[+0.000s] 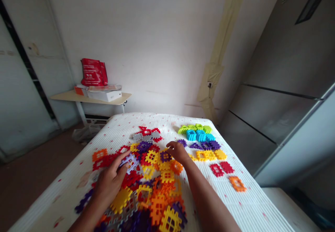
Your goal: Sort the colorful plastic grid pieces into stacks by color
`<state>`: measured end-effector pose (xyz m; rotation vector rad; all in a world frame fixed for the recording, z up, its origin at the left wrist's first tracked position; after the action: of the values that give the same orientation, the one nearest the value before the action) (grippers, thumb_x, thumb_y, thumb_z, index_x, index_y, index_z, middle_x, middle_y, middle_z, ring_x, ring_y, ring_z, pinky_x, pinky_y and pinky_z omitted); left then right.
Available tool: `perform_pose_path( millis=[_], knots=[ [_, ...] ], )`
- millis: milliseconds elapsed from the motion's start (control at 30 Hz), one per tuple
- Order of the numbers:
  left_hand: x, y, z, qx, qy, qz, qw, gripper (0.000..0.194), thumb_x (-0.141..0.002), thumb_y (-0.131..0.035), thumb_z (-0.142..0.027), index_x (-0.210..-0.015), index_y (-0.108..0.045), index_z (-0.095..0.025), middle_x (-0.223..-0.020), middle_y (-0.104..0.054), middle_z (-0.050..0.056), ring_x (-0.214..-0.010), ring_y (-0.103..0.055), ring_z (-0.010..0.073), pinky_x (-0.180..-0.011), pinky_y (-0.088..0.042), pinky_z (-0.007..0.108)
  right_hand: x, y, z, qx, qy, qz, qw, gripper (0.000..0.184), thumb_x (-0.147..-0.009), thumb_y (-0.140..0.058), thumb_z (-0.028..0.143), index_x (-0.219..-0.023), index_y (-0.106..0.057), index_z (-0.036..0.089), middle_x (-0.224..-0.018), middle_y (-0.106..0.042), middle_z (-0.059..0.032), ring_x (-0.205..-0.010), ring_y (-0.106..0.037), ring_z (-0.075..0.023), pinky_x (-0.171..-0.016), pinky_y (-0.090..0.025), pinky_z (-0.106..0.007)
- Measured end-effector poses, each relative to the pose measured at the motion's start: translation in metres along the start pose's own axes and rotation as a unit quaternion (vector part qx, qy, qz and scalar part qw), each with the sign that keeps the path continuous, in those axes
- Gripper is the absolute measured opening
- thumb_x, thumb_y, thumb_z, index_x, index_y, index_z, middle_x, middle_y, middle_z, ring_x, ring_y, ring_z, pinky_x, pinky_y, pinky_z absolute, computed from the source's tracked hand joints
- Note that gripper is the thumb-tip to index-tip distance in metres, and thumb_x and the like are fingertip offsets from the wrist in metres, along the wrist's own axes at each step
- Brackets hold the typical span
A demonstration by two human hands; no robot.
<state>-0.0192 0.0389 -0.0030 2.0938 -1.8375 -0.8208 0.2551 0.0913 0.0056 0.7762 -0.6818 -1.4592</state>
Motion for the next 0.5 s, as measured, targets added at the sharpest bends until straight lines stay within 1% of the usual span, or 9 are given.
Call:
perform_pose_path(
  millis=[67,133,233,300,367,500],
  knots=[
    [0.004,-0.002,0.004,-0.005,-0.004,-0.005,1.0,0.047,-0.08,-0.045,-0.049,-0.121,-0.054,-0.027,-0.12,-0.064,0.008,-0.107,-0.06,0.0267,-0.089,-0.045,0.037,0.004,0.002,0.004,0.041,-0.017,-0.024,0.999,0.024,-0.076,-0.058,0.017,-0.099,-0.066,0.018,-0.089,-0.071,-0.006,-0.08,-0.065,-0.0171,-0.067,-0.044,-0.023],
    [0.007,-0.003,0.003,-0.015,-0.014,-0.023,1.0,0.043,-0.079,-0.046,-0.05,-0.115,-0.056,-0.028,-0.112,-0.068,0.008,-0.101,-0.063,0.0265,-0.085,-0.047,0.036,0.009,0.007,0.011,0.122,-0.029,-0.046,0.991,0.022,-0.077,-0.061,0.026,-0.097,-0.065,0.018,-0.09,-0.07,-0.0092,-0.085,-0.065,-0.0218,-0.07,-0.045,-0.027],
    [0.01,-0.001,-0.002,-0.029,-0.027,-0.05,0.998,0.035,-0.076,-0.048,-0.048,-0.102,-0.057,-0.027,-0.099,-0.071,0.007,-0.093,-0.066,0.0259,-0.078,-0.05,0.034,0.018,0.009,0.025,0.243,-0.032,-0.045,0.969,0.036,-0.075,-0.063,0.045,-0.098,-0.062,0.018,-0.09,-0.07,-0.0114,-0.084,-0.066,-0.0253,-0.068,-0.046,-0.03],
    [0.011,0.0,-0.006,-0.038,-0.033,-0.064,0.997,0.032,-0.075,-0.048,-0.047,-0.096,-0.057,-0.026,-0.095,-0.072,0.006,-0.089,-0.067,0.0251,-0.075,-0.051,0.033,0.024,0.005,0.032,0.271,-0.033,-0.03,0.962,0.046,-0.07,-0.065,0.052,-0.1,-0.06,0.017,-0.09,-0.069,-0.0123,-0.083,-0.066,-0.0269,-0.067,-0.048,-0.032],
    [0.011,0.001,-0.008,-0.044,-0.038,-0.068,0.996,0.03,-0.075,-0.047,-0.048,-0.093,-0.057,-0.026,-0.09,-0.072,0.005,-0.086,-0.068,0.0243,-0.072,-0.051,0.031,0.027,-0.002,0.037,0.281,-0.037,-0.021,0.959,0.052,-0.067,-0.065,0.054,-0.102,-0.059,0.016,-0.091,-0.069,-0.0129,-0.083,-0.066,-0.028,-0.067,-0.049,-0.033],
    [0.009,0.0,-0.005,-0.051,-0.045,-0.065,0.996,0.031,-0.075,-0.047,-0.05,-0.092,-0.057,-0.026,-0.087,-0.072,0.004,-0.084,-0.068,0.0235,-0.069,-0.052,0.03,0.028,-0.012,0.041,0.286,-0.039,-0.01,0.958,0.05,-0.069,-0.064,0.049,-0.105,-0.058,0.015,-0.094,-0.068,-0.0137,-0.086,-0.066,-0.0271,-0.069,-0.049,-0.034]
  ],
)
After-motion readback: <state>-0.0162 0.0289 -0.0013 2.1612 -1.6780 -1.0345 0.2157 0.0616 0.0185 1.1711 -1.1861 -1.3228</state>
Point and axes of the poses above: each hand's wrist, its own x-axis away from the middle knuckle, its own y-axis out of the back of the hand, z = x × y, the point moved 3 cm from there along -x, towards the middle knuckle
